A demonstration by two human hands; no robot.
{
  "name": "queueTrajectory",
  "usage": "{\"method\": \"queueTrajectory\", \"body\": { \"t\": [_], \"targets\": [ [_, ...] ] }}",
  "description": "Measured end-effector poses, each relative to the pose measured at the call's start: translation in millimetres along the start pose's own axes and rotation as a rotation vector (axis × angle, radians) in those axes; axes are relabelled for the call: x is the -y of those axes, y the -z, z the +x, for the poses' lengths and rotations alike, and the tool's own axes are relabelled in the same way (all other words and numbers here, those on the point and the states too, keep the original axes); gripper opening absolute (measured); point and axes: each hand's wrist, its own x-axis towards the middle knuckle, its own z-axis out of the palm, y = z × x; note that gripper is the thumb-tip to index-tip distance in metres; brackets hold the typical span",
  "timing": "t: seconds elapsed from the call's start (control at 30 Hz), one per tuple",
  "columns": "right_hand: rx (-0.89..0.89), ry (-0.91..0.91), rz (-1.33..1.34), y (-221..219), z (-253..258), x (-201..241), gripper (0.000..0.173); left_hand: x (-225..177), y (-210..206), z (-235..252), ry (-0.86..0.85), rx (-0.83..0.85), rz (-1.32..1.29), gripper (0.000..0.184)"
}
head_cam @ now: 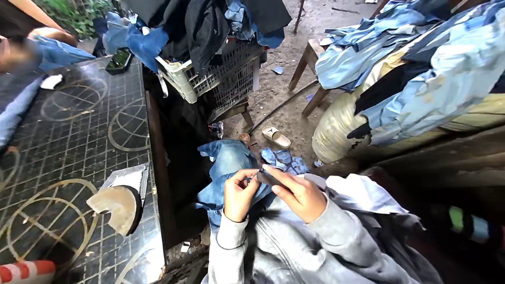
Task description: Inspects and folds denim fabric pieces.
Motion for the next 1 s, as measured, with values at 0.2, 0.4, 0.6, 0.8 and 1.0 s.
{"method": "queueTrajectory", "body": {
  "t": [0.2, 0.4, 0.6, 0.8, 1.0],
  "targets": [
    [-0.042, 0.017, -0.004, -5, 2, -3, 0.044, 2, 2, -1, -0.055, 0.053, -0.002, 0.012],
    [-0.149, -0.074, -0.015, -3, 9, -21, 0.043, 0, 1, -1, 0.052, 0.022, -0.029, 0.011],
    [-0.018, 0.027, 0.051, 5, 1, -7, 0.049, 2, 1, -1, 0.051, 0.003, -0.035, 0.006],
    [0.047, 0.025, 0.014, -2, -4, -4, 0.048, -2, 0, -3, 0.049, 0.012, -0.124, 0.013],
    [-0.021, 0.035, -0.005, -3, -7, -4, 0.042, -1, 0, -4, 0.025, 0.021, -0.121, 0.013]
  ]
}}
